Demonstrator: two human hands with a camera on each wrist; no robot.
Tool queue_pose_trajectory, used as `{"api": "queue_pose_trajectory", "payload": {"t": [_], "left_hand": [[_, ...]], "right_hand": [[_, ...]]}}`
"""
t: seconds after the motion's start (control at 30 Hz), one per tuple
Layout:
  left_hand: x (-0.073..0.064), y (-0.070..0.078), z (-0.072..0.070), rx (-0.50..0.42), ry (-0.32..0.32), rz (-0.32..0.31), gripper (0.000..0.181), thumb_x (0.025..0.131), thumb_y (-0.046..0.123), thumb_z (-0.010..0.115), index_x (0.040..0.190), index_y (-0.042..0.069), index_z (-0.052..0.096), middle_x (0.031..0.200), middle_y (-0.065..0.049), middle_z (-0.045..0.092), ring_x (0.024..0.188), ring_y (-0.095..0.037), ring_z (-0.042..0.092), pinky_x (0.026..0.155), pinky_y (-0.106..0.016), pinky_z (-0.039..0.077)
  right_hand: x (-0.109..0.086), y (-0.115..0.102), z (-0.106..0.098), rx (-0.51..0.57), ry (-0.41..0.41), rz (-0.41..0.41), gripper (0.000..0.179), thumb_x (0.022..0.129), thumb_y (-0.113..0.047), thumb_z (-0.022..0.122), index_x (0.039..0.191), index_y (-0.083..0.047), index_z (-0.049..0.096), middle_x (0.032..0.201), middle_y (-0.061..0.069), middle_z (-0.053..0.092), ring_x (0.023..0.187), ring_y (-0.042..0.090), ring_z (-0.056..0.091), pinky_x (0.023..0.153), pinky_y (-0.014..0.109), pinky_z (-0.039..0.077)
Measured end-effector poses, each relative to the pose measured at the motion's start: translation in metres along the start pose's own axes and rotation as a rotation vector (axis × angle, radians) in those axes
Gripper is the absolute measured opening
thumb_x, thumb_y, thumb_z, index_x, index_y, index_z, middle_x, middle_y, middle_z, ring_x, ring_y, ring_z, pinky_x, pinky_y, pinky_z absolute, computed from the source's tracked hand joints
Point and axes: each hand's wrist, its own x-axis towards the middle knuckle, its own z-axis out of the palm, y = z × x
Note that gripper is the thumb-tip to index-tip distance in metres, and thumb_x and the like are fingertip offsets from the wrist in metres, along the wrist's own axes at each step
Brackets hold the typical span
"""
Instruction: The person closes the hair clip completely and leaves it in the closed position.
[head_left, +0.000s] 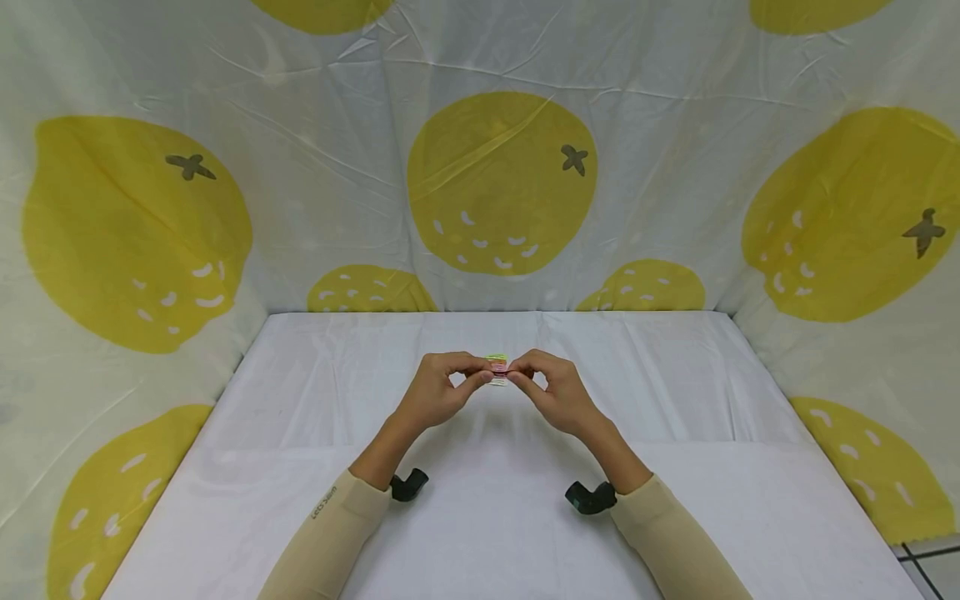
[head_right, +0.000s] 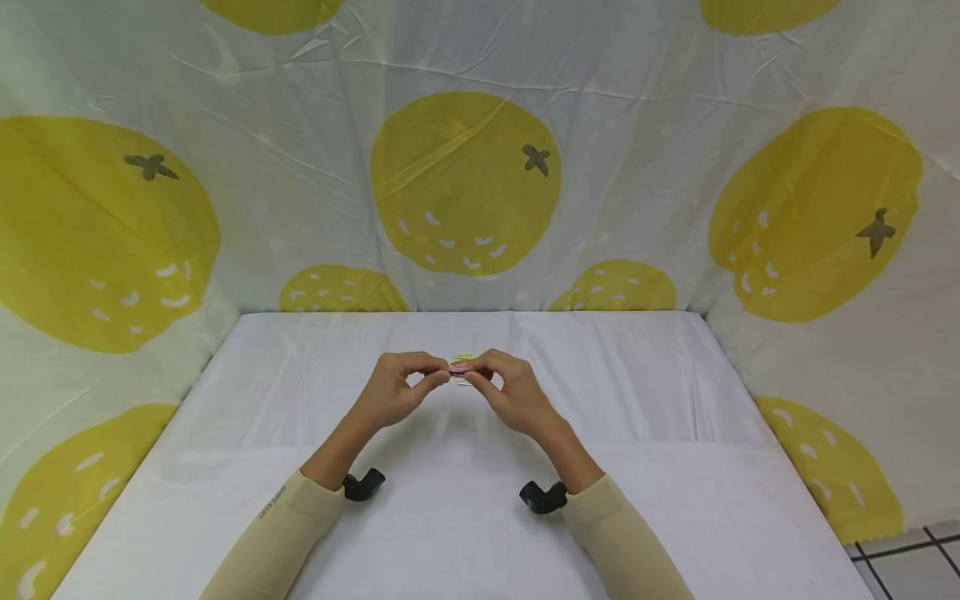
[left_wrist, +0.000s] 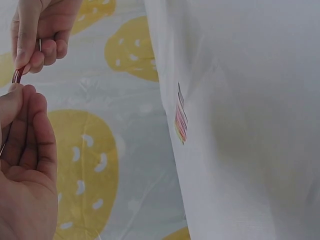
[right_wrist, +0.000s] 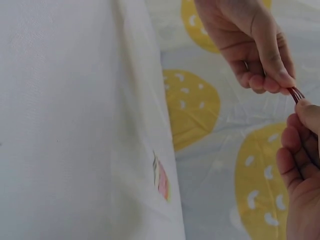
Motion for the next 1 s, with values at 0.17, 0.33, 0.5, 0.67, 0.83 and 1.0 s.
{"api": "queue_pose_trajectory", "payload": {"t": [0.17, 0.33, 0.5, 0.67, 0.83, 1.0], "left_hand": [[0.000, -0.001, 0.001, -0.013, -0.003, -0.015, 0.015, 0.097, 0.022, 0.073, 0.110, 0.018, 0.081, 0.101, 0.004, 0.079, 0.084, -0.008, 0.071, 0.076, -0.027, 0.059], [0.000, -0.006, 0.005, 0.012, 0.011, -0.084, 0.016, 0.097, 0.028, 0.073, 0.108, 0.019, 0.081, 0.102, 0.006, 0.080, 0.081, -0.006, 0.072, 0.072, -0.029, 0.059], [0.001, -0.011, 0.009, 0.073, 0.031, -0.182, 0.016, 0.096, 0.034, 0.074, 0.104, 0.022, 0.081, 0.095, 0.010, 0.079, 0.076, -0.004, 0.070, 0.068, -0.033, 0.058], [0.000, -0.015, 0.009, 0.116, 0.016, -0.258, 0.014, 0.094, 0.033, 0.078, 0.100, 0.020, 0.080, 0.088, 0.009, 0.077, 0.074, -0.005, 0.069, 0.067, -0.027, 0.056], [0.000, -0.023, 0.009, 0.164, -0.022, -0.304, 0.013, 0.092, 0.028, 0.080, 0.097, 0.016, 0.080, 0.084, 0.007, 0.077, 0.074, -0.006, 0.067, 0.070, -0.026, 0.057], [0.003, -0.031, 0.010, 0.220, -0.106, -0.325, 0.010, 0.094, 0.025, 0.078, 0.096, 0.016, 0.080, 0.083, 0.007, 0.075, 0.074, -0.006, 0.064, 0.072, -0.026, 0.055]], "right_hand": [[0.000, 0.002, 0.001, -0.013, 0.017, 0.015, 0.007, 0.095, -0.012, 0.074, 0.101, -0.016, 0.076, 0.092, -0.002, 0.073, 0.080, 0.012, 0.061, 0.072, 0.025, 0.052], [0.000, 0.008, 0.002, -0.023, 0.036, 0.064, 0.005, 0.095, -0.017, 0.076, 0.099, -0.018, 0.077, 0.091, -0.005, 0.075, 0.077, 0.010, 0.062, 0.071, 0.025, 0.053], [-0.001, 0.017, 0.007, -0.023, 0.055, 0.107, 0.005, 0.095, -0.020, 0.076, 0.099, -0.018, 0.077, 0.090, -0.005, 0.074, 0.077, 0.010, 0.062, 0.071, 0.027, 0.054], [-0.002, 0.026, 0.013, -0.022, 0.048, 0.153, 0.006, 0.094, -0.020, 0.078, 0.098, -0.017, 0.077, 0.088, -0.003, 0.074, 0.076, 0.010, 0.062, 0.069, 0.036, 0.055], [0.000, 0.034, 0.015, -0.045, 0.016, 0.192, 0.007, 0.093, -0.021, 0.079, 0.097, -0.016, 0.076, 0.086, -0.004, 0.073, 0.074, 0.009, 0.061, 0.069, 0.036, 0.055], [0.002, 0.042, 0.016, -0.100, -0.045, 0.233, 0.008, 0.093, -0.020, 0.079, 0.097, -0.014, 0.077, 0.084, -0.003, 0.071, 0.074, 0.008, 0.060, 0.068, 0.025, 0.052]]}}
